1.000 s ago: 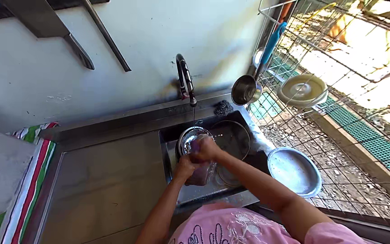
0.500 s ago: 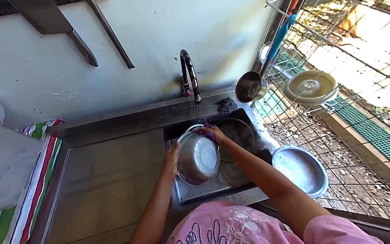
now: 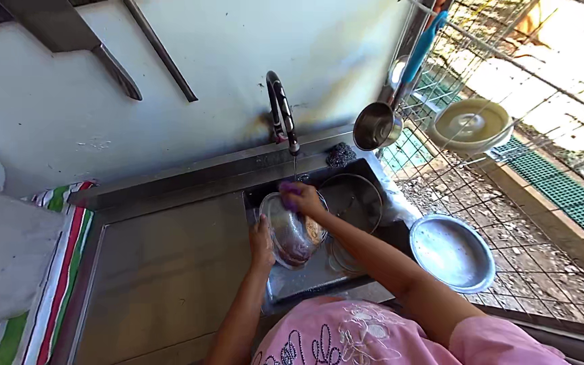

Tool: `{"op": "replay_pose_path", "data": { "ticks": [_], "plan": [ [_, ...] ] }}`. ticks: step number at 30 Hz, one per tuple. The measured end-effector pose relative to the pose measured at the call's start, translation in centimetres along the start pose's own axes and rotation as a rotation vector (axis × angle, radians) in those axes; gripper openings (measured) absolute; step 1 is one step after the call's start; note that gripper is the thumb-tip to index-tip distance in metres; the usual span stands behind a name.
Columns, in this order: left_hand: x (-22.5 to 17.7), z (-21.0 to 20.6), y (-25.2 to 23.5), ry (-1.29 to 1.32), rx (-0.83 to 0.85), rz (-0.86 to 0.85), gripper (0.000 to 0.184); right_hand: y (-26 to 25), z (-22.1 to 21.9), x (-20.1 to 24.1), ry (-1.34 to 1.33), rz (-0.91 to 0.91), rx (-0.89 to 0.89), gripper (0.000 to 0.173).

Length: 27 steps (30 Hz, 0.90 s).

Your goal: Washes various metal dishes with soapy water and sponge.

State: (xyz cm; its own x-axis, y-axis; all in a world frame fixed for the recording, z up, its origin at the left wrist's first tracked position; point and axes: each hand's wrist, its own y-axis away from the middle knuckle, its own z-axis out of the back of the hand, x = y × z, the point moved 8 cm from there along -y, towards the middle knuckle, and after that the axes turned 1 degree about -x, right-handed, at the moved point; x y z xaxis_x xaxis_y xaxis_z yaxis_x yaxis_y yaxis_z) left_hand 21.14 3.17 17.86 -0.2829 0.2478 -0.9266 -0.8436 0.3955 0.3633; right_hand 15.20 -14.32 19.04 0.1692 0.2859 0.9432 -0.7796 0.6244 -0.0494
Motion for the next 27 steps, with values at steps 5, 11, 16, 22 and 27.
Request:
{"op": "replay_pose_path", "data": {
  "ticks": [5,11,16,22,27],
  "plan": [
    [0.7,0.9,-1.5,0.033,-0.118,0.030,0.050,6.4,-1.3,-3.9,-0.062,0.096,-0.167,0.050],
    [0.0,-2.6,1.5,-0.240,0.188,-0.129,0.032,1.5,0.7,1.0,0.170,0.112,0.084,0.033],
    [-0.7,-3.9,1.6,-0.371,0.378,-0.337,0.039,2.8,-0.5,2.7,0.287,0.175,0.252,0.054],
    [-2.9,-1.5,4.3,-0.367,0.446,-0.430,0.041,0.6,2.8,-1.4,-0.270,-0.059,0.156,0.023],
    [0.3,-2.2,2.5,-0.358,0.575,-0.239,0.044,1.3,1.5,-0.6,0.037,-0.029,0.160,0.024]
  ]
}}
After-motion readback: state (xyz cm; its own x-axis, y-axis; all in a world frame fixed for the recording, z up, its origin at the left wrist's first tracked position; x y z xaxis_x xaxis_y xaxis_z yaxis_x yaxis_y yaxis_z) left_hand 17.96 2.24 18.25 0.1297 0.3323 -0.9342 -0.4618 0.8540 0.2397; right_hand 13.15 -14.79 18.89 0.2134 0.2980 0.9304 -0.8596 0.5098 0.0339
